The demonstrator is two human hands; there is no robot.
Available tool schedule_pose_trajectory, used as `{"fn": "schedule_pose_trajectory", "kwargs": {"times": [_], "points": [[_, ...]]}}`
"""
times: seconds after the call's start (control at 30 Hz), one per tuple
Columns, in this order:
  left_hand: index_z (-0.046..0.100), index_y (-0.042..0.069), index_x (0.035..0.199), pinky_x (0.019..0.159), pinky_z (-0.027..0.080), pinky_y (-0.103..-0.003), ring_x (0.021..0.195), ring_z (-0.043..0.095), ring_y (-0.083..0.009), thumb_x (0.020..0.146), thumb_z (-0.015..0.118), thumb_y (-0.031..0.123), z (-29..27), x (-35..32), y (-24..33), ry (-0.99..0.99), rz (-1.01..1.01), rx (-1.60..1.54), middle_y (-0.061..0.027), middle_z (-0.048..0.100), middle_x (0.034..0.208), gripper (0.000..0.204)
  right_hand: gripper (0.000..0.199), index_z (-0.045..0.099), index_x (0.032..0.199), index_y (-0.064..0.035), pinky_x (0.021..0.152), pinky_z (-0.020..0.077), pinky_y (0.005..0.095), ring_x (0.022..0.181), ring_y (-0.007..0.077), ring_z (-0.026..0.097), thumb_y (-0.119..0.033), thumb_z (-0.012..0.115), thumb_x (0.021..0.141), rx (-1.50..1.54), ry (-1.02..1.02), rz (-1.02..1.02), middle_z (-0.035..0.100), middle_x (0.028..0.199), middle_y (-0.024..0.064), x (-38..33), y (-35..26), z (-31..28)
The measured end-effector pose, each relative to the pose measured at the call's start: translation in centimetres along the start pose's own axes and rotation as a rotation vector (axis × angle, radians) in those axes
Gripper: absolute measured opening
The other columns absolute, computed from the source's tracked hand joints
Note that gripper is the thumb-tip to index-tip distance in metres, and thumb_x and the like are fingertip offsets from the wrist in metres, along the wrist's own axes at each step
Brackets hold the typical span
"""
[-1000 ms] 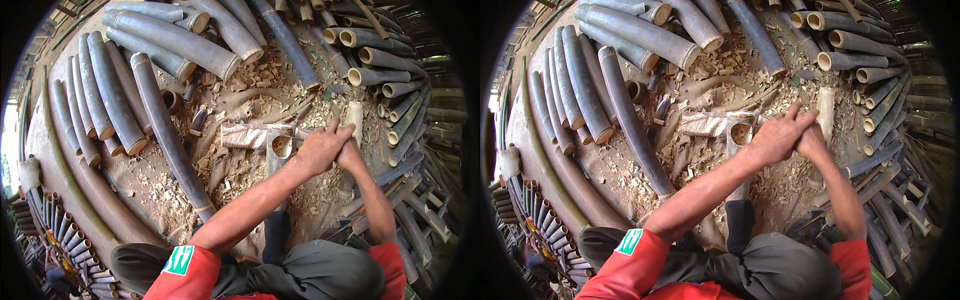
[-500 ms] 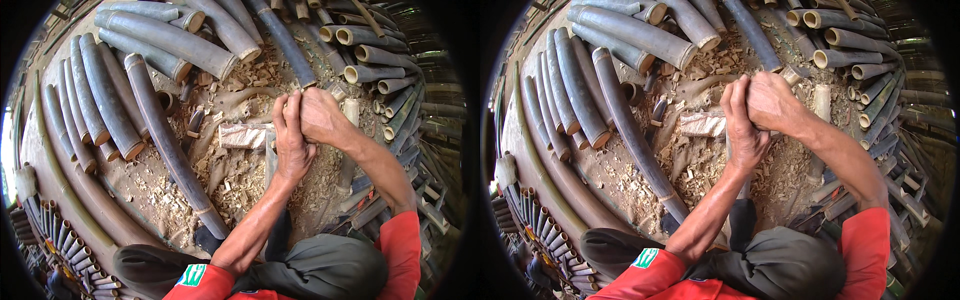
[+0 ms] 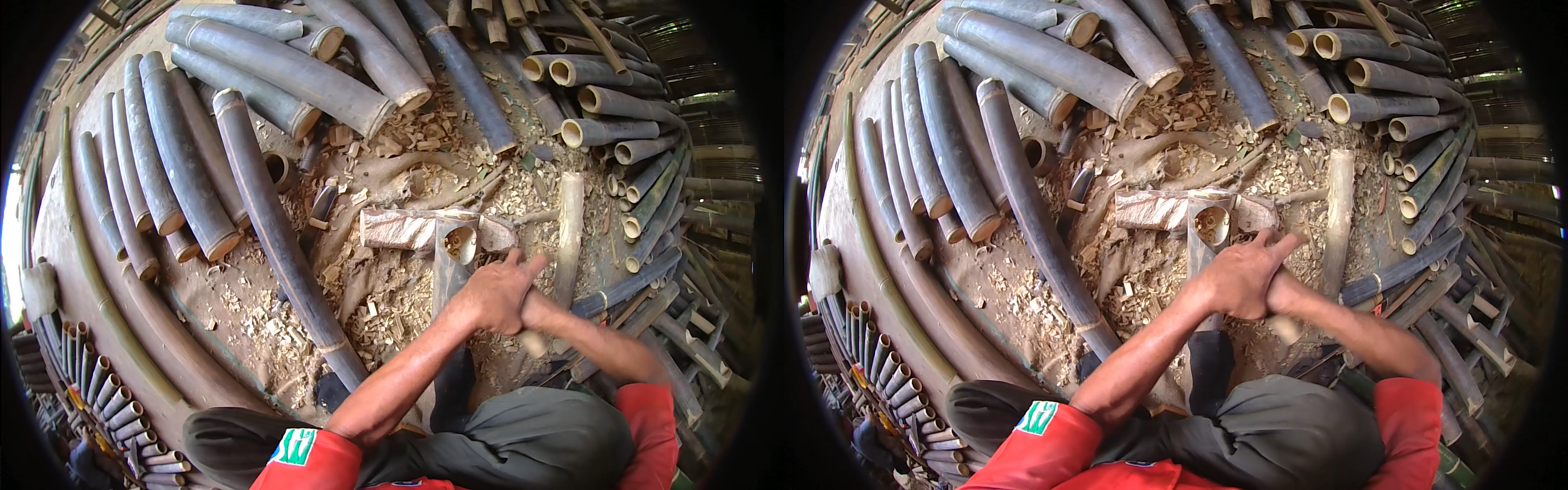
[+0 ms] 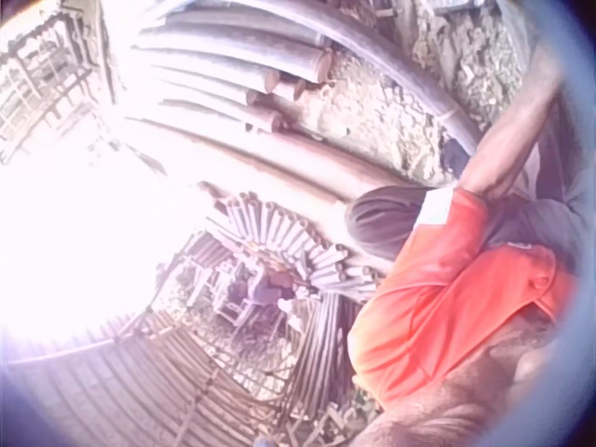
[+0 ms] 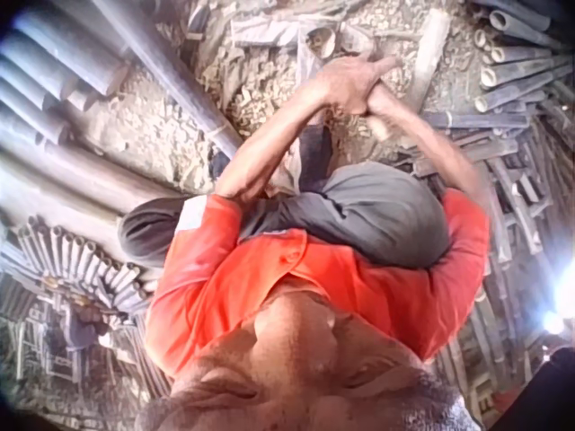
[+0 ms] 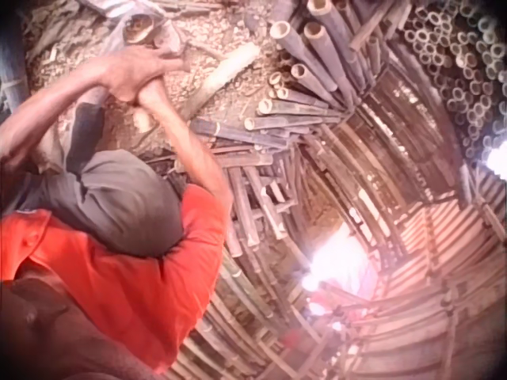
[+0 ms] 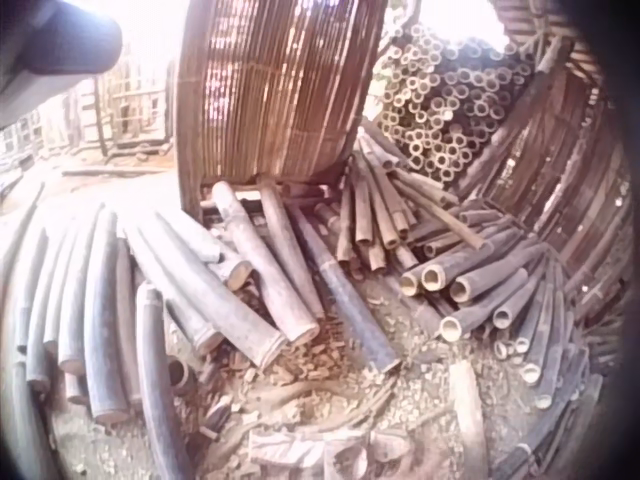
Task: The person shapes and fits bamboo pieces together, using a knife to carve notches and a hammer to tap segments into place.
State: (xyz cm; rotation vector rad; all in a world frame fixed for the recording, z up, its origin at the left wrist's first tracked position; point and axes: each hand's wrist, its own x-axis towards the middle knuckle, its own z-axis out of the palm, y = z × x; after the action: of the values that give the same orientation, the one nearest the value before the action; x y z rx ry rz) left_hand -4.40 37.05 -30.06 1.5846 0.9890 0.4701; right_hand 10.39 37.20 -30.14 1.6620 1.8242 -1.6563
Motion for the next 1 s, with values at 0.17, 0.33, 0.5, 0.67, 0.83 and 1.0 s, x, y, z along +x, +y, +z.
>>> {"fn": "schedule_pose_trajectory", "kwargs": {"times": [0.17, 0.33, 0.5, 0.67, 0.83, 1.0], "points": [[0.072, 0.009, 0.132, 0.094, 0.059, -0.043, 0.116, 0.070, -0.0334, 0.047, 0.076, -0.004, -4.3, 0.3, -0.1, -0.593, 0.062, 0.194, -0.0151, 0.072, 0.120, 0.086, 0.044, 0.053, 0.129, -0.0055, 0.068, 0.0621, 0.0342, 0.096, 0.0145, 0.065, 0.005, 0.069, 0.089, 0.871, -0.041, 0.107, 0.059, 0.112, 0.0071, -0.1, 3.3, 6.0], [0.041, 0.014, 0.160, 0.112, 0.050, -0.047, 0.133, 0.058, -0.0375, 0.072, 0.083, 0.005, -0.5, 2.8, 1.5, -0.298, -0.115, 0.326, -0.0230, 0.051, 0.151, 0.097, 0.036, 0.054, 0.134, -0.0039, 0.092, 0.0611, 0.0415, 0.112, 0.0230, 0.066, -0.013, 0.066, 0.101, 0.311, -0.038, 0.116, 0.062, 0.125, 0.0137, 1.6, 3.7, -0.6], [0.036, 0.011, 0.161, 0.109, 0.053, -0.059, 0.137, 0.051, -0.0488, 0.077, 0.075, -0.009, 3.4, 6.6, 1.7, 0.409, 0.080, 0.459, -0.0347, 0.037, 0.157, 0.095, 0.029, 0.063, 0.123, -0.0044, 0.094, 0.0577, 0.0409, 0.102, 0.0239, 0.065, -0.023, 0.066, 0.101, -0.430, 0.239, -0.094, 0.065, 0.113, 0.0157, 1.8, -0.4, -8.8], [0.029, 0.006, 0.164, 0.108, 0.055, -0.058, 0.134, 0.049, -0.0474, 0.074, 0.061, -0.019, 0.5, 7.3, 0.3, 0.952, 0.099, 0.022, -0.0326, 0.030, 0.153, 0.099, 0.018, 0.069, 0.095, -0.0115, 0.074, 0.0587, 0.0346, 0.072, 0.0170, 0.064, -0.028, 0.065, 0.101, -0.872, 0.128, -0.429, 0.067, 0.082, 0.0082, 8.5, -6.4, -11.4], [0.025, 0.000, 0.161, 0.106, 0.049, -0.052, 0.129, 0.047, -0.0349, 0.078, 0.063, -0.009, -0.9, 6.3, -0.4, 1.242, 0.081, 0.071, -0.0237, 0.042, 0.136, 0.091, 0.018, 0.067, 0.099, -0.0126, 0.077, 0.0535, 0.0324, 0.077, 0.0134, 0.056, -0.028, 0.059, 0.104, -1.370, -0.005, -0.508, 0.065, 0.087, 0.0000, 11.7, -9.5, -9.2], [0.030, 0.002, 0.159, 0.084, 0.066, -0.052, 0.106, 0.065, -0.0422, 0.075, 0.074, -0.005, -0.1, 7.0, 1.8, 0.619, -0.195, -0.042, -0.0282, 0.049, 0.128, 0.095, 0.023, 0.066, 0.121, 0.0000, 0.096, 0.0555, 0.0415, 0.096, 0.0184, 0.062, -0.011, 0.062, 0.101, -0.455, -0.483, 0.059, 0.064, 0.105, 0.0168, 11.5, -2.1, -12.0]]}}
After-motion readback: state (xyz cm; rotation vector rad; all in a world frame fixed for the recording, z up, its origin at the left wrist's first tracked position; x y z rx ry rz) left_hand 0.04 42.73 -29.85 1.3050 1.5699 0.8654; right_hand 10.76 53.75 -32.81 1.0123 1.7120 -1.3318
